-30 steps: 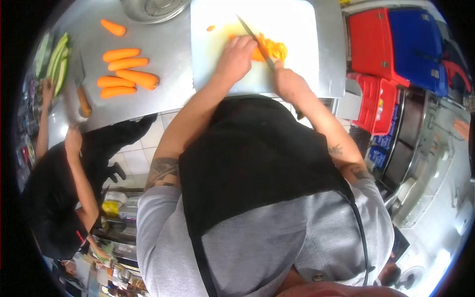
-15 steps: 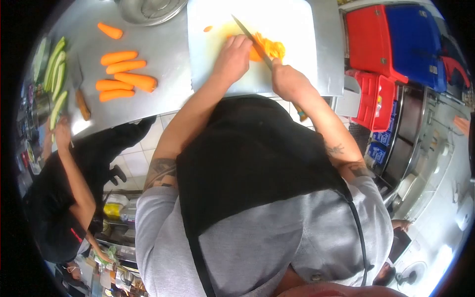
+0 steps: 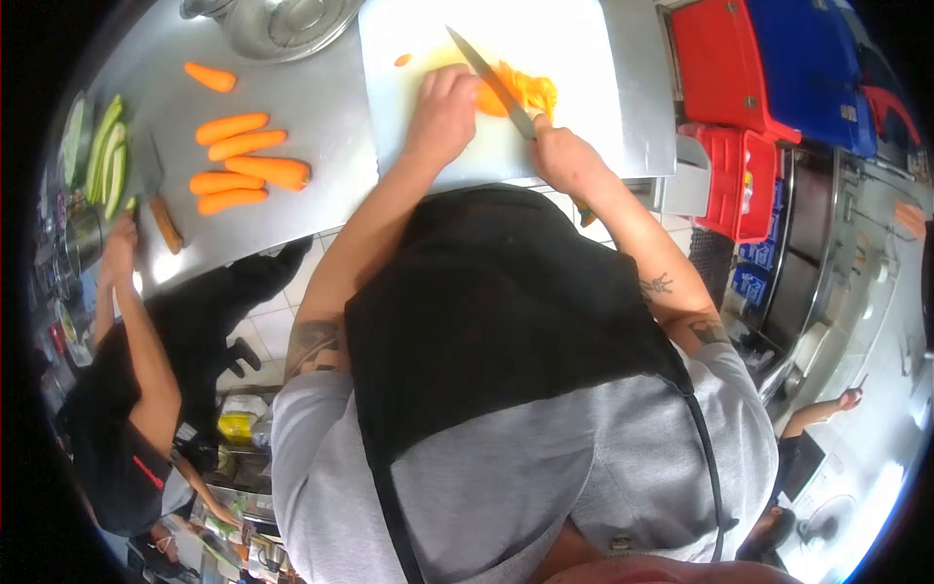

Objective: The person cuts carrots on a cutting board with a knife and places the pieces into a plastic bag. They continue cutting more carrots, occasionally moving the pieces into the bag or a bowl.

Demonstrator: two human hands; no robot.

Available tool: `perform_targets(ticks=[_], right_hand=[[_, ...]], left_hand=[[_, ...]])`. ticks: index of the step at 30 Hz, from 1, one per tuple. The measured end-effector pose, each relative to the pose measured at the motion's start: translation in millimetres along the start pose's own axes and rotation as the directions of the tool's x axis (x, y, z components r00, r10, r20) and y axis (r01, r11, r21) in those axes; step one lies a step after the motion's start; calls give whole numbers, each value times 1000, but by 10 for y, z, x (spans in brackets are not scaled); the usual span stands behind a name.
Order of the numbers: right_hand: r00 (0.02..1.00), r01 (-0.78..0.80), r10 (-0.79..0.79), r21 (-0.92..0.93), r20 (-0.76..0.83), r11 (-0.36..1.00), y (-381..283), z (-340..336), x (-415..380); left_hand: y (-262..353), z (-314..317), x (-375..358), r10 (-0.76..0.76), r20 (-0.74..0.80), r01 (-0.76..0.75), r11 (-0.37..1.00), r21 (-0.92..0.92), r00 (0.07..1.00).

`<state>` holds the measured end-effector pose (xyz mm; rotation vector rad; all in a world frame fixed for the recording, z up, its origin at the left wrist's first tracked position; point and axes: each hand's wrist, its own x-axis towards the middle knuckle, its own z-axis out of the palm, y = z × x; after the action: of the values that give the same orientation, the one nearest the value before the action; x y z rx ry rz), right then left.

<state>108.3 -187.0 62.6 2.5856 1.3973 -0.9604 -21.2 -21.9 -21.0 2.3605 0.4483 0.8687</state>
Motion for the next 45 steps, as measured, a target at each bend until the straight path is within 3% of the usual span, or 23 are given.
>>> perform_targets(ticks=[7, 11, 20, 26, 32, 35, 38, 42, 45], right_hand=[[996, -62, 60, -16, -71, 998, -150, 143, -52], [995, -73, 72, -8, -67, 997, -188, 146, -32], [983, -127, 143, -134, 114, 983, -486, -365, -425], [995, -104, 104, -86, -8, 991, -201, 212, -103], [991, -119, 124, -81, 57, 990, -532, -393, -277], [990, -107, 115, -89, 84, 990, -516, -315, -365], [996, -90, 89, -75, -5, 993, -278, 145, -159], [996, -81, 76, -102, -45, 991, -390, -49, -79], [996, -84, 86, -115, 8, 990, -583, -325, -309]], left_hand=[[-154, -96, 24, 78, 193, -86, 996, 35, 978], [-154, -55, 31, 80, 173, -91, 994, 55, 982], [-168, 0, 38, 68, 163, -82, 993, 80, 984], [-160, -52, 60, 49, 158, -63, 995, 81, 986], [-172, -25, 41, 39, 162, -54, 994, 90, 986], [-158, -33, 63, 39, 148, -52, 995, 86, 988], [-163, -44, 45, 44, 131, -53, 996, 65, 990], [-176, -21, 34, 33, 147, -42, 997, 60, 989], [-185, -30, 66, 22, 155, -34, 996, 78, 988]])
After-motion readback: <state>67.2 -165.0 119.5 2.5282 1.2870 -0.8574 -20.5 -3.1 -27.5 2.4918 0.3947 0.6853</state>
